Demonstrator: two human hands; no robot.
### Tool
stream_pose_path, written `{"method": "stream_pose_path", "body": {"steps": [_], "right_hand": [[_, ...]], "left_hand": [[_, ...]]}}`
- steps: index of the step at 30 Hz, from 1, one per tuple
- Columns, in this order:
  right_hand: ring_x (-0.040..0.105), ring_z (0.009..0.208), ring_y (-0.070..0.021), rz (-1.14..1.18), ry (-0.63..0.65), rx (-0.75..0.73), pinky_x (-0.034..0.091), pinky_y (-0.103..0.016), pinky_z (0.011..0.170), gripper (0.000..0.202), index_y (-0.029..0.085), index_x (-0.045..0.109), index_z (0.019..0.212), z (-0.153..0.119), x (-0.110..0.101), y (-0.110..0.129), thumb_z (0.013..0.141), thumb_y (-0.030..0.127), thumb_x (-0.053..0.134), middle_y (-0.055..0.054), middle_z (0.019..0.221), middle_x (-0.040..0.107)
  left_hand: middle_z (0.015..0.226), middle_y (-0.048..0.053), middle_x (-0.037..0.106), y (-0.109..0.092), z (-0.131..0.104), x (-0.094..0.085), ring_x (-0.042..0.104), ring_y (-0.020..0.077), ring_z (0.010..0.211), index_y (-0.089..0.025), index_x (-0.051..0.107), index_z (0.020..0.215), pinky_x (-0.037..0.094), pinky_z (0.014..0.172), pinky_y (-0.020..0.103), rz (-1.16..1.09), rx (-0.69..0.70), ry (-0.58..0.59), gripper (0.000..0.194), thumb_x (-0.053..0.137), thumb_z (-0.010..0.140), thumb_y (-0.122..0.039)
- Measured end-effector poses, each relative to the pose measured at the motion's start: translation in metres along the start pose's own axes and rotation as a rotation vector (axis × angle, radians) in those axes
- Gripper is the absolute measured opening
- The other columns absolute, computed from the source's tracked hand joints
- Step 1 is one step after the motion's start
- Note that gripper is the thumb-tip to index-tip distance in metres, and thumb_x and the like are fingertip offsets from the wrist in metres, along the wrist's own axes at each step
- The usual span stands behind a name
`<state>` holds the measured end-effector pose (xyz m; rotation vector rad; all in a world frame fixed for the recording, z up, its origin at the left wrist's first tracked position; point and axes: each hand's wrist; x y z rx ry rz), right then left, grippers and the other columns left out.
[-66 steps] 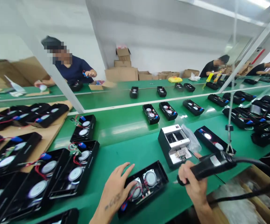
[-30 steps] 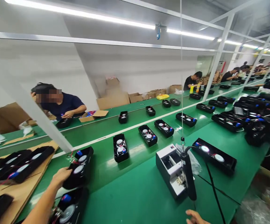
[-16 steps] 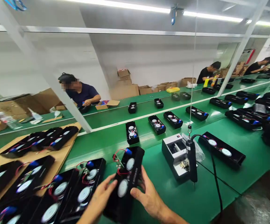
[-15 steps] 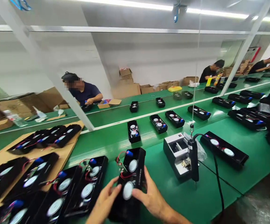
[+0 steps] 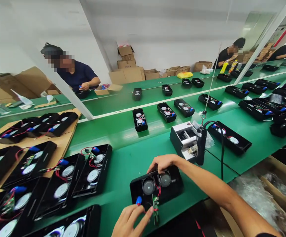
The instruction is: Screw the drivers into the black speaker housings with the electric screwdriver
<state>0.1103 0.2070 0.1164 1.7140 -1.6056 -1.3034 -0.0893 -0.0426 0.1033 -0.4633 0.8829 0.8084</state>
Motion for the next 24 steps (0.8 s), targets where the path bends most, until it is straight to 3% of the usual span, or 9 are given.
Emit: {"method": "stream_pose_path", "body": {"steps": [3, 6, 9, 12, 14, 16, 19, 21, 24], "right_hand": [[0.077, 0.11, -0.0261, -0.051, -0.074, -0.034, 0.058, -0.027, 0.089, 0.071, 0.019, 0.083, 0.125, -0.008, 0.0, 0.009, 0.061, -0.003, 0.063, -0.003, 0.117, 0.085], [0.07, 0.125, -0.0253, -0.173, -0.313, -0.22, 0.051, -0.036, 0.112, 0.06, 0.02, 0.08, 0.127, -0.038, 0.013, 0.014, 0.075, -0.002, 0.063, -0.006, 0.13, 0.08], [0.071, 0.115, -0.0247, -0.341, -0.454, -0.388, 0.055, -0.038, 0.105, 0.037, 0.02, 0.078, 0.117, -0.067, 0.044, 0.012, 0.083, 0.006, 0.075, -0.008, 0.121, 0.079], [0.068, 0.111, -0.0294, -0.518, -0.535, -0.404, 0.058, -0.045, 0.098, 0.048, 0.017, 0.072, 0.123, -0.071, 0.089, 0.003, 0.08, 0.026, 0.092, -0.013, 0.123, 0.075], [0.068, 0.107, -0.0303, -0.558, -0.707, -0.443, 0.059, -0.048, 0.094, 0.038, 0.018, 0.072, 0.121, -0.059, 0.117, -0.006, 0.087, 0.029, 0.087, -0.013, 0.116, 0.077], [0.071, 0.104, -0.0284, -0.495, -0.932, -0.516, 0.06, -0.047, 0.091, 0.018, 0.02, 0.074, 0.117, -0.044, 0.136, -0.013, 0.098, 0.02, 0.073, -0.011, 0.107, 0.081], [0.077, 0.099, -0.0248, -0.264, -1.171, -0.588, 0.062, -0.043, 0.09, 0.018, 0.022, 0.078, 0.116, -0.033, 0.139, -0.017, 0.104, 0.016, 0.064, -0.009, 0.103, 0.084], [0.08, 0.093, -0.0233, -0.151, -1.165, -0.62, 0.064, -0.04, 0.087, 0.016, 0.023, 0.08, 0.114, -0.039, 0.127, -0.017, 0.105, 0.021, 0.067, -0.009, 0.102, 0.085], [0.079, 0.089, -0.0213, -0.323, -0.89, -0.687, 0.062, -0.037, 0.081, 0.021, 0.023, 0.081, 0.11, -0.062, 0.106, -0.016, 0.106, 0.017, 0.062, -0.006, 0.101, 0.086]], "left_hand": [[0.102, 0.004, 0.082, 0.003, 0.018, -0.001, 0.075, 0.0189, 0.094, -0.025, 0.075, 0.129, 0.061, 0.086, 0.028, -0.003, -0.032, -0.049, 0.032, 0.056, 0.105, -0.015], [0.101, 0.003, 0.083, 0.009, 0.028, 0.007, 0.073, 0.0198, 0.092, -0.023, 0.075, 0.12, 0.06, 0.087, 0.031, -0.044, -0.141, -0.131, 0.023, 0.062, 0.103, -0.014], [0.093, 0.001, 0.081, 0.017, 0.031, 0.016, 0.07, 0.0195, 0.087, -0.025, 0.074, 0.112, 0.059, 0.083, 0.033, -0.131, -0.284, -0.144, 0.016, 0.063, 0.104, -0.017], [0.089, -0.001, 0.079, 0.025, 0.026, 0.026, 0.072, 0.0208, 0.093, -0.029, 0.076, 0.108, 0.061, 0.091, 0.038, -0.214, -0.429, -0.158, 0.013, 0.065, 0.103, -0.022], [0.093, 0.0, 0.08, 0.027, 0.02, 0.036, 0.074, 0.0225, 0.104, -0.03, 0.077, 0.106, 0.059, 0.109, 0.047, -0.286, -0.531, -0.191, 0.013, 0.065, 0.103, -0.026], [0.106, 0.002, 0.081, 0.026, 0.014, 0.051, 0.074, 0.0247, 0.117, -0.028, 0.077, 0.105, 0.052, 0.121, 0.055, -0.395, -0.672, -0.214, 0.017, 0.061, 0.104, -0.034], [0.119, 0.008, 0.079, 0.014, 0.009, 0.075, 0.071, 0.0269, 0.129, -0.025, 0.072, 0.107, 0.058, 0.114, 0.05, -0.525, -0.978, -0.306, 0.027, 0.053, 0.107, -0.045], [0.115, 0.009, 0.078, 0.0, 0.009, 0.085, 0.073, 0.0252, 0.125, -0.025, 0.067, 0.111, 0.061, 0.109, 0.046, -0.549, -1.1, -0.418, 0.026, 0.051, 0.109, -0.045], [0.121, 0.008, 0.072, -0.015, 0.008, 0.081, 0.071, 0.0222, 0.125, -0.026, 0.07, 0.106, 0.058, 0.115, 0.049, -0.531, -0.95, -0.439, 0.023, 0.048, 0.111, -0.033]]}}
Point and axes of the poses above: each hand's wrist, its own z-axis towards the middle knuckle, its own x-axis out of the palm, y = z × x
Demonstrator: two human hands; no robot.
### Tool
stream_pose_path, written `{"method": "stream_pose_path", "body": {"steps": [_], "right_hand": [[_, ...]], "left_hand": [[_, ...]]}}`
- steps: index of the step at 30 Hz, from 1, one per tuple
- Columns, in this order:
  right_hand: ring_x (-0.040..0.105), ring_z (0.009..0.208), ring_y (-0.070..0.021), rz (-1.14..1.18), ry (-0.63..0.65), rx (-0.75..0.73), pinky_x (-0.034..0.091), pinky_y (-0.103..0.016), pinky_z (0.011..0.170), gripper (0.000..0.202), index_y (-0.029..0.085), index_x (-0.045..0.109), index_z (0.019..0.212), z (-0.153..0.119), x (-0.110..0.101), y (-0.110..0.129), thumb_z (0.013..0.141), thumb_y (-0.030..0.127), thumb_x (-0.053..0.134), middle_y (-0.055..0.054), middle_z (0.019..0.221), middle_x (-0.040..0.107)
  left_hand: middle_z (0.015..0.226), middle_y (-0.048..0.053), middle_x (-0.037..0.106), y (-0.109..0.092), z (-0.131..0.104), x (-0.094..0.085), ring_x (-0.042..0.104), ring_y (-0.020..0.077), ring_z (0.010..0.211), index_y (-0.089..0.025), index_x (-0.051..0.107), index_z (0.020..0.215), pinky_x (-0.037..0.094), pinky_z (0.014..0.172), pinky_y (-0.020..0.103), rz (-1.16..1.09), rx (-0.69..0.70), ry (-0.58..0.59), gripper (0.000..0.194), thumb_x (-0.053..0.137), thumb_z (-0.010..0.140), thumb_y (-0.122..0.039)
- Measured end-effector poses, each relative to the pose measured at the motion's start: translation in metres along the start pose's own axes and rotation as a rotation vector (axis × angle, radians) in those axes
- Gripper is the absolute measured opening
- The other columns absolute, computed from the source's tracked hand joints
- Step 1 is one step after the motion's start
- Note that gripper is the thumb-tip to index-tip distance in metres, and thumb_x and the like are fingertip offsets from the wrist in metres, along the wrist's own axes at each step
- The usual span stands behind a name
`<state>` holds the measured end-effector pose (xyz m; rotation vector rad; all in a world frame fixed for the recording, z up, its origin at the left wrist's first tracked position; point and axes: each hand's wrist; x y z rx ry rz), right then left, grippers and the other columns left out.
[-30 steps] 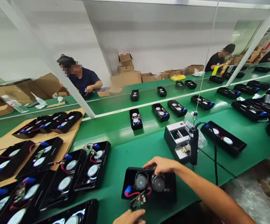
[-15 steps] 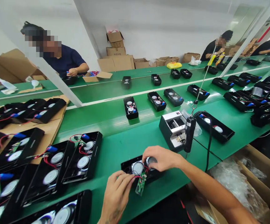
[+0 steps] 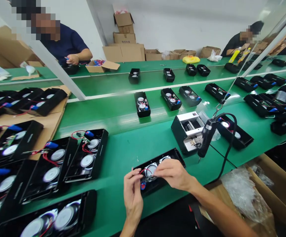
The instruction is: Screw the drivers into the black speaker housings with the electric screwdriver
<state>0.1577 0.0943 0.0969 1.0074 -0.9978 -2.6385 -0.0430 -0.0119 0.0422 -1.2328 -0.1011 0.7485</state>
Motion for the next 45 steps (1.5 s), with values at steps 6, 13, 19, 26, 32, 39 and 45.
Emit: {"method": "stream_pose_path", "body": {"steps": [6, 13, 19, 26, 32, 39, 45], "right_hand": [[0.072, 0.092, -0.0225, -0.394, 0.551, 0.024, 0.051, -0.034, 0.076, 0.03, 0.018, 0.077, 0.111, -0.006, -0.028, 0.008, 0.094, 0.002, 0.058, -0.007, 0.102, 0.084], [0.073, 0.1, -0.0228, -0.282, 0.692, 0.14, 0.05, -0.035, 0.081, 0.039, 0.018, 0.078, 0.112, 0.003, -0.023, 0.006, 0.088, -0.003, 0.056, -0.007, 0.108, 0.084], [0.072, 0.092, -0.0253, -0.265, 0.73, 0.176, 0.052, -0.037, 0.086, 0.024, 0.015, 0.078, 0.102, 0.008, -0.029, 0.013, 0.089, 0.007, 0.06, -0.01, 0.098, 0.081], [0.071, 0.106, -0.0295, -0.489, 0.771, 0.13, 0.048, -0.044, 0.096, 0.03, 0.008, 0.068, 0.122, 0.013, -0.019, 0.025, 0.094, 0.007, 0.059, -0.018, 0.117, 0.077], [0.076, 0.089, -0.0274, -0.328, 0.842, 0.339, 0.044, -0.032, 0.072, 0.038, 0.018, 0.076, 0.124, 0.061, -0.025, 0.007, 0.087, 0.012, 0.071, -0.009, 0.099, 0.082], [0.076, 0.094, -0.0306, -0.431, 0.746, 0.32, 0.049, -0.035, 0.081, 0.036, 0.02, 0.078, 0.124, 0.059, -0.01, 0.0, 0.088, 0.024, 0.076, -0.011, 0.099, 0.082], [0.075, 0.088, -0.0299, -0.451, 0.696, 0.277, 0.053, -0.039, 0.082, 0.027, 0.019, 0.08, 0.113, 0.046, 0.001, 0.0, 0.087, 0.02, 0.077, -0.01, 0.09, 0.079]], "left_hand": [[0.155, 0.015, 0.056, -0.023, 0.014, -0.023, 0.042, 0.0421, 0.157, -0.025, 0.073, 0.124, 0.038, 0.126, 0.074, 0.38, 0.465, 0.461, 0.028, 0.072, 0.097, -0.034], [0.139, 0.009, 0.071, -0.016, 0.023, -0.008, 0.042, 0.043, 0.158, -0.024, 0.076, 0.113, 0.03, 0.13, 0.075, 0.544, 0.603, 0.595, 0.026, 0.077, 0.089, -0.015], [0.135, 0.006, 0.074, -0.012, 0.025, -0.005, 0.045, 0.0452, 0.154, -0.025, 0.08, 0.11, 0.028, 0.131, 0.072, 0.559, 0.63, 0.621, 0.024, 0.083, 0.086, -0.023], [0.138, 0.005, 0.074, -0.012, 0.052, -0.002, 0.043, 0.0449, 0.153, -0.028, 0.081, 0.11, 0.037, 0.124, 0.07, 0.493, 0.587, 0.78, 0.026, 0.087, 0.085, -0.029], [0.136, 0.004, 0.072, -0.016, 0.11, 0.002, 0.058, 0.0341, 0.138, -0.027, 0.083, 0.086, 0.043, 0.118, 0.057, 0.344, 0.325, 1.034, 0.015, 0.085, 0.086, -0.042], [0.128, 0.002, 0.074, -0.021, 0.124, 0.004, 0.07, 0.0221, 0.112, -0.024, 0.079, 0.072, 0.054, 0.1, 0.037, 0.313, 0.311, 1.044, 0.03, 0.084, 0.086, -0.051], [0.121, 0.001, 0.075, -0.018, 0.117, 0.005, 0.069, 0.0246, 0.116, -0.027, 0.08, 0.071, 0.053, 0.103, 0.041, 0.333, 0.337, 0.998, 0.029, 0.085, 0.084, -0.052]]}}
Point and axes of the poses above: each hand's wrist, its own z-axis towards the middle knuckle, its own x-axis out of the palm, y = z × x
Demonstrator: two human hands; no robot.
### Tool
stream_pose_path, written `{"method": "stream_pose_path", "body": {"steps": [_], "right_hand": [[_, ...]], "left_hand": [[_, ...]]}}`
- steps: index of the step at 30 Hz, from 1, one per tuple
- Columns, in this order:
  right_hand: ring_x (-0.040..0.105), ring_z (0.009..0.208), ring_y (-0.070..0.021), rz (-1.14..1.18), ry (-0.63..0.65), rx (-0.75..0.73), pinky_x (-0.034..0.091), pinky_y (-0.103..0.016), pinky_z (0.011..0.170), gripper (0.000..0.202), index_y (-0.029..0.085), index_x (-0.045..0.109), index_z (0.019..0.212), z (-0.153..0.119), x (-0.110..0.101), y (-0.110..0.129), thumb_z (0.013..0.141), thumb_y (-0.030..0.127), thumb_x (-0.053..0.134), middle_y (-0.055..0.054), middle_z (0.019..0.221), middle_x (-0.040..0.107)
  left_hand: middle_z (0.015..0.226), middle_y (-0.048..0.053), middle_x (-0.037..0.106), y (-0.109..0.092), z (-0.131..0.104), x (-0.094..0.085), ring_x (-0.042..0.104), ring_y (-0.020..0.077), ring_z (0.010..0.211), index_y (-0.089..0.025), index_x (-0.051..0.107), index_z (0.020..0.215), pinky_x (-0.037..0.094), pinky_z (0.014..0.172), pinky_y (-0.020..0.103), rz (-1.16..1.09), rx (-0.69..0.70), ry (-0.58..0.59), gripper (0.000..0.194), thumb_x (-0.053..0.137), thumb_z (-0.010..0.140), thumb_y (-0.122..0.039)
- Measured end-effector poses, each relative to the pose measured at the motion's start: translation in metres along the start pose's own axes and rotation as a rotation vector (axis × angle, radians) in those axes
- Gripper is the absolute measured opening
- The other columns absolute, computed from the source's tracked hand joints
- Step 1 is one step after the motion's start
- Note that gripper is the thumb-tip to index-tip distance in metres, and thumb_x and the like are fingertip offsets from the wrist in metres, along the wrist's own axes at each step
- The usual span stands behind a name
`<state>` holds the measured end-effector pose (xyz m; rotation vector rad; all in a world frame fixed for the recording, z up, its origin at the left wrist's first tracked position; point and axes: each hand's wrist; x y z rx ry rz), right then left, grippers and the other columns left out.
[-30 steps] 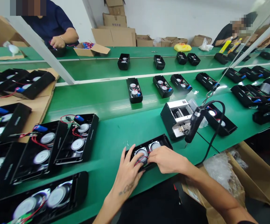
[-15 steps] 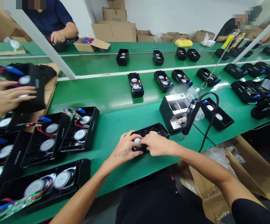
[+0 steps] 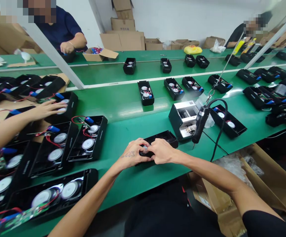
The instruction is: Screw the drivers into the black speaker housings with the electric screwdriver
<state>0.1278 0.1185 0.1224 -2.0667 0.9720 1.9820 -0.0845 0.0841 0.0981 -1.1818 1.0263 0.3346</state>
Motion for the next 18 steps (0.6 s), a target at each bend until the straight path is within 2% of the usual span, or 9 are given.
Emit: {"method": "stream_pose_path", "body": {"steps": [2, 3, 5, 7, 8, 10, 12, 15, 18], "right_hand": [[0.074, 0.089, -0.028, 0.015, -0.126, -0.058, 0.054, -0.041, 0.086, 0.024, 0.018, 0.077, 0.112, -0.014, -0.001, 0.004, 0.088, 0.018, 0.077, -0.009, 0.093, 0.079], [0.073, 0.093, -0.0273, 0.041, -0.266, -0.081, 0.055, -0.041, 0.088, 0.025, 0.019, 0.074, 0.114, -0.024, -0.001, 0.004, 0.089, 0.018, 0.077, -0.009, 0.097, 0.078], [0.07, 0.103, -0.0268, 0.079, -0.736, -0.012, 0.056, -0.042, 0.095, 0.031, 0.021, 0.068, 0.121, -0.048, -0.001, -0.004, 0.092, 0.02, 0.077, -0.009, 0.107, 0.075], [0.066, 0.11, -0.0288, 0.051, -1.242, 0.266, 0.056, -0.047, 0.1, 0.043, 0.021, 0.061, 0.131, -0.072, 0.0, -0.023, 0.093, 0.028, 0.079, -0.012, 0.118, 0.068], [0.064, 0.112, -0.0307, 0.021, -1.393, 0.443, 0.055, -0.05, 0.101, 0.051, 0.02, 0.058, 0.137, -0.083, 0.0, -0.036, 0.093, 0.034, 0.081, -0.015, 0.122, 0.065], [0.062, 0.115, -0.0343, 0.015, -1.434, 0.713, 0.055, -0.057, 0.103, 0.064, 0.017, 0.053, 0.146, -0.101, 0.002, -0.064, 0.094, 0.046, 0.079, -0.019, 0.13, 0.06], [0.065, 0.112, -0.034, 0.101, -1.306, 0.785, 0.057, -0.057, 0.1, 0.059, 0.017, 0.057, 0.144, -0.111, 0.004, -0.089, 0.098, 0.05, 0.072, -0.019, 0.128, 0.063], [0.068, 0.098, -0.0288, 0.199, -1.248, 0.681, 0.06, -0.051, 0.093, 0.044, 0.018, 0.065, 0.13, -0.119, 0.007, -0.109, 0.096, 0.044, 0.074, -0.014, 0.115, 0.068], [0.069, 0.092, -0.0264, 0.371, -1.189, 0.49, 0.061, -0.046, 0.086, 0.034, 0.019, 0.067, 0.115, -0.118, 0.012, -0.111, 0.09, 0.039, 0.076, -0.01, 0.105, 0.07]], "left_hand": [[0.121, 0.002, 0.075, -0.003, -0.005, 0.005, 0.064, 0.0303, 0.129, -0.03, 0.083, 0.08, 0.049, 0.11, 0.048, 0.027, 0.008, -0.018, 0.019, 0.087, 0.083, -0.049], [0.121, 0.002, 0.076, -0.005, -0.009, 0.009, 0.06, 0.0335, 0.134, -0.031, 0.084, 0.083, 0.047, 0.113, 0.053, 0.044, 0.013, -0.03, 0.015, 0.088, 0.082, -0.045], [0.121, 0.003, 0.077, -0.01, -0.019, 0.021, 0.053, 0.0392, 0.143, -0.031, 0.084, 0.086, 0.043, 0.116, 0.061, 0.108, 0.041, -0.077, 0.008, 0.088, 0.083, -0.038], [0.123, 0.004, 0.078, -0.015, -0.029, 0.035, 0.049, 0.0426, 0.147, -0.029, 0.083, 0.085, 0.042, 0.116, 0.065, 0.203, 0.092, -0.16, 0.005, 0.086, 0.085, -0.032], [0.124, 0.005, 0.078, -0.017, -0.034, 0.042, 0.047, 0.0432, 0.149, -0.028, 0.082, 0.086, 0.041, 0.116, 0.065, 0.245, 0.12, -0.209, 0.004, 0.085, 0.087, -0.03], [0.124, 0.005, 0.079, -0.019, -0.042, 0.053, 0.047, 0.0428, 0.15, -0.026, 0.08, 0.089, 0.041, 0.118, 0.064, 0.286, 0.16, -0.289, 0.004, 0.083, 0.088, -0.029], [0.124, 0.004, 0.079, -0.019, -0.046, 0.06, 0.047, 0.0423, 0.151, -0.026, 0.079, 0.09, 0.04, 0.119, 0.062, 0.283, 0.172, -0.334, 0.006, 0.084, 0.088, -0.029], [0.123, 0.003, 0.08, -0.018, -0.047, 0.062, 0.049, 0.0419, 0.15, -0.027, 0.079, 0.091, 0.041, 0.119, 0.061, 0.273, 0.173, -0.363, 0.007, 0.084, 0.088, -0.031], [0.122, 0.002, 0.081, -0.016, -0.045, 0.06, 0.05, 0.0413, 0.149, -0.027, 0.079, 0.093, 0.041, 0.118, 0.059, 0.26, 0.175, -0.376, 0.009, 0.084, 0.088, -0.033]]}}
Point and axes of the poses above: each hand's wrist, its own z-axis towards the middle knuckle, its own x-axis out of the palm, y = z × x
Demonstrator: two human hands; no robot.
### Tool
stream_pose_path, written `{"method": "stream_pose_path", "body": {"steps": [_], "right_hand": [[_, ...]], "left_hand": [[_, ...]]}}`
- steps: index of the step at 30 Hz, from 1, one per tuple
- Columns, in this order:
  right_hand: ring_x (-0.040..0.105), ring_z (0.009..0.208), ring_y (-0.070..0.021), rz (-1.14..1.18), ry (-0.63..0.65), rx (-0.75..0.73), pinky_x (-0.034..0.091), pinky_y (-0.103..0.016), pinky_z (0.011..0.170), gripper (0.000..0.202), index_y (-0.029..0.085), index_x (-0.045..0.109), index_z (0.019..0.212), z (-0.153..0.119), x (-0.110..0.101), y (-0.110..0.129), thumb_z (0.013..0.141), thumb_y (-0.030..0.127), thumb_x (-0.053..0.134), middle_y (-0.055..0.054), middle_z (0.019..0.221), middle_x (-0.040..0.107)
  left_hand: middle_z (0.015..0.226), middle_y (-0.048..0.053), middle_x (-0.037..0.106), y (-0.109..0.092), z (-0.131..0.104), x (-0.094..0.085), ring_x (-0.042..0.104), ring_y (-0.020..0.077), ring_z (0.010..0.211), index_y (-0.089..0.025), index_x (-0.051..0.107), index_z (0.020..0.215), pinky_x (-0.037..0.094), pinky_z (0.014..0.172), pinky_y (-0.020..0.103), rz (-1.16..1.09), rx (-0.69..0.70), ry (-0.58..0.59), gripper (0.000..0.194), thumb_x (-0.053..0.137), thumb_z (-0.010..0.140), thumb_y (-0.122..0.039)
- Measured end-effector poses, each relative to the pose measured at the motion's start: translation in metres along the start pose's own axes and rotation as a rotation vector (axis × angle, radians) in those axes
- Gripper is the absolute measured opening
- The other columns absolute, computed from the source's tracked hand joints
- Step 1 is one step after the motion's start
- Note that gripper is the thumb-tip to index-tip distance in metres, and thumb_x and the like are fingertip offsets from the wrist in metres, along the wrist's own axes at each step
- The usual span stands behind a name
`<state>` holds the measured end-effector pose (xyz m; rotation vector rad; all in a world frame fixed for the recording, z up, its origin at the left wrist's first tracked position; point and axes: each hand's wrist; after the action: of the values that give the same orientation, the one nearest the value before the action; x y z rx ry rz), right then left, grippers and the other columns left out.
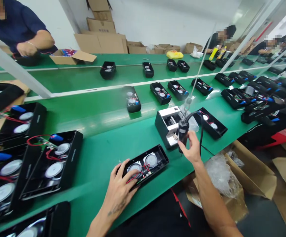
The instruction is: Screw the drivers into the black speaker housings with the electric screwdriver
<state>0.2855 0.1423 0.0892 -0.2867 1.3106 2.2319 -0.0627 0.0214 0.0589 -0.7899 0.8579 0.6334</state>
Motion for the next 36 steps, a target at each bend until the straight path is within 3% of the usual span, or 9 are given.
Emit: {"method": "stream_pose_path", "body": {"steps": [3, 5, 8, 14, 19, 21, 25, 29, 36], "right_hand": [[0.067, 0.07, -0.0211, 0.297, 0.189, 0.126, 0.059, -0.038, 0.067, 0.025, 0.021, 0.064, 0.101, -0.006, 0.006, 0.001, 0.091, 0.041, 0.073, -0.004, 0.082, 0.071], [0.061, 0.055, -0.0169, 0.413, 0.2, 0.249, 0.054, -0.033, 0.057, 0.027, 0.021, 0.062, 0.101, -0.007, 0.007, 0.003, 0.091, 0.042, 0.076, 0.002, 0.069, 0.067], [0.054, 0.047, -0.0133, 0.454, 0.052, 0.31, 0.049, -0.03, 0.054, 0.035, 0.021, 0.06, 0.11, 0.002, 0.001, 0.01, 0.088, 0.038, 0.082, 0.009, 0.06, 0.06], [0.058, 0.053, -0.0139, 0.506, -0.248, 0.122, 0.055, -0.033, 0.065, 0.038, 0.026, 0.056, 0.108, 0.045, -0.012, 0.035, 0.086, 0.037, 0.085, 0.01, 0.066, 0.063], [0.06, 0.062, -0.0169, 0.351, -0.134, 0.111, 0.058, -0.039, 0.083, 0.034, 0.025, 0.057, 0.079, 0.06, -0.005, 0.042, 0.084, 0.041, 0.086, 0.007, 0.059, 0.059], [0.059, 0.061, -0.0164, 0.335, -0.08, 0.129, 0.057, -0.038, 0.078, 0.036, 0.024, 0.058, 0.076, 0.057, -0.004, 0.043, 0.083, 0.044, 0.087, 0.006, 0.059, 0.059], [0.053, 0.051, -0.0132, 0.456, 0.085, 0.252, 0.05, -0.031, 0.056, 0.04, 0.023, 0.066, 0.094, 0.039, -0.006, 0.05, 0.075, 0.041, 0.095, 0.007, 0.061, 0.062], [0.056, 0.048, -0.0128, 0.733, 0.228, 0.246, 0.048, -0.029, 0.048, 0.051, 0.024, 0.062, 0.121, 0.012, -0.003, 0.066, 0.083, 0.041, 0.091, 0.008, 0.068, 0.065], [0.05, 0.04, -0.012, 0.986, 0.189, 0.088, 0.042, -0.025, 0.04, 0.038, 0.032, 0.053, 0.115, -0.014, 0.027, 0.111, 0.093, 0.038, 0.083, 0.012, 0.06, 0.057]], "left_hand": [[0.12, 0.003, 0.081, 0.002, 0.001, 0.0, 0.052, 0.0397, 0.148, -0.027, 0.079, 0.091, 0.042, 0.118, 0.058, 0.006, 0.013, -0.02, 0.005, 0.079, 0.091, -0.032], [0.12, 0.003, 0.081, 0.004, 0.001, 0.001, 0.052, 0.0384, 0.148, -0.028, 0.079, 0.09, 0.042, 0.116, 0.058, 0.03, 0.035, -0.032, 0.007, 0.073, 0.094, -0.027], [0.118, 0.001, 0.081, 0.009, 0.001, 0.003, 0.053, 0.0368, 0.148, -0.029, 0.078, 0.088, 0.043, 0.115, 0.056, 0.054, 0.067, -0.051, 0.013, 0.068, 0.095, -0.024], [0.114, 0.001, 0.082, 0.01, 0.002, 0.005, 0.053, 0.0362, 0.147, -0.03, 0.077, 0.086, 0.041, 0.116, 0.056, 0.039, 0.055, -0.085, 0.016, 0.065, 0.097, -0.027], [0.115, 0.001, 0.082, 0.01, 0.003, 0.003, 0.053, 0.0366, 0.147, -0.03, 0.077, 0.086, 0.042, 0.115, 0.056, 0.049, 0.062, -0.056, 0.016, 0.066, 0.097, -0.029], [0.116, 0.001, 0.081, 0.01, 0.004, 0.002, 0.053, 0.0377, 0.146, -0.03, 0.077, 0.087, 0.042, 0.114, 0.058, 0.049, 0.061, -0.045, 0.016, 0.066, 0.098, -0.03], [0.116, 0.001, 0.082, 0.008, 0.004, 0.002, 0.053, 0.0385, 0.146, -0.03, 0.077, 0.088, 0.043, 0.113, 0.058, 0.042, 0.059, -0.051, 0.015, 0.067, 0.098, -0.03], [0.117, 0.001, 0.081, 0.006, 0.004, 0.002, 0.053, 0.0386, 0.146, -0.031, 0.08, 0.092, 0.043, 0.114, 0.059, 0.055, 0.045, -0.027, 0.011, 0.071, 0.096, -0.028], [0.119, 0.002, 0.08, 0.004, 0.002, 0.001, 0.052, 0.0391, 0.148, -0.031, 0.081, 0.094, 0.043, 0.118, 0.06, 0.056, 0.004, 0.034, 0.007, 0.078, 0.09, -0.027]]}}
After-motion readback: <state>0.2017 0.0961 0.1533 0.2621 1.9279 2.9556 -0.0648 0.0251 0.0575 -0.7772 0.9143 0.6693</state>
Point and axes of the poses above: each hand's wrist, its own z-axis towards the middle knuckle, its own x-axis out of the palm, y = z × x
